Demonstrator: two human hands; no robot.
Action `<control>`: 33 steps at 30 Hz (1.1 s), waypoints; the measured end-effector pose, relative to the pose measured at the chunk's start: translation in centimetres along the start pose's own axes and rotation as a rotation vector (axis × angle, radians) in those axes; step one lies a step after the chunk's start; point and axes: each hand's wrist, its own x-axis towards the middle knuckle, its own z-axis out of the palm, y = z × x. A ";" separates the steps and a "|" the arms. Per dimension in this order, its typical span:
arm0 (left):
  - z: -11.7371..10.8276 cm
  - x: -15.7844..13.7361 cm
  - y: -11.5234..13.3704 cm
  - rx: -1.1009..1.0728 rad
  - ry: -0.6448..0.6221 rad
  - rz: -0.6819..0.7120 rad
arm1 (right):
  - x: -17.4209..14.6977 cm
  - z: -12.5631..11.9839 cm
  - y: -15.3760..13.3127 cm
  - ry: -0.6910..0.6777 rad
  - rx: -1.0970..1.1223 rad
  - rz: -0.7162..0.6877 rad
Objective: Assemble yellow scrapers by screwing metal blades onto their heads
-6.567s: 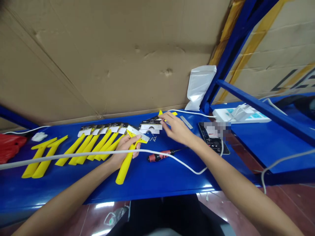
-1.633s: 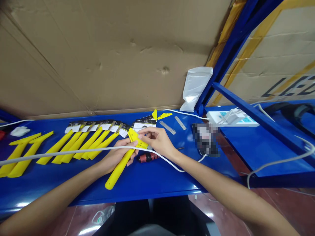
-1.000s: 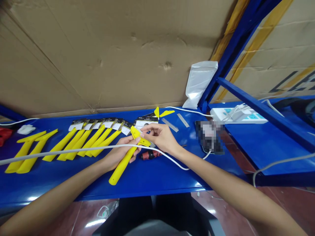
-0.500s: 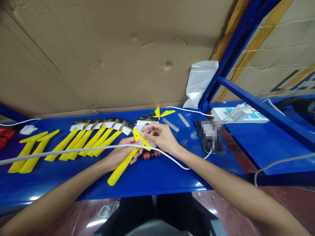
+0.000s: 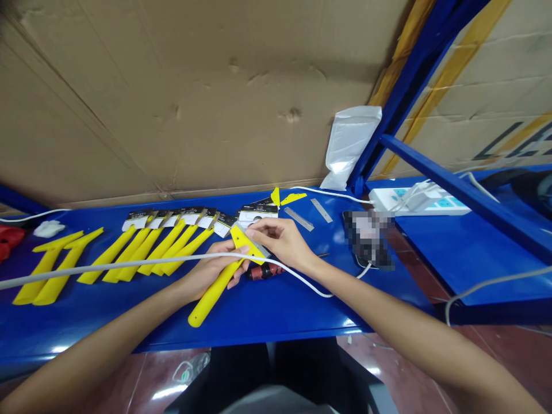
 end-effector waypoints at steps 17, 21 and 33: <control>-0.2 0.0 0.0 -0.077 0.005 0.043 | -0.1 -0.7 0.4 -0.089 -0.073 -0.207; -0.6 0.0 -0.2 -0.093 0.025 0.076 | -0.2 -0.9 0.3 -0.123 -0.178 -0.283; -1.4 0.1 1.7 -0.148 0.255 0.371 | -0.9 0.1 -0.1 0.013 -0.387 -0.573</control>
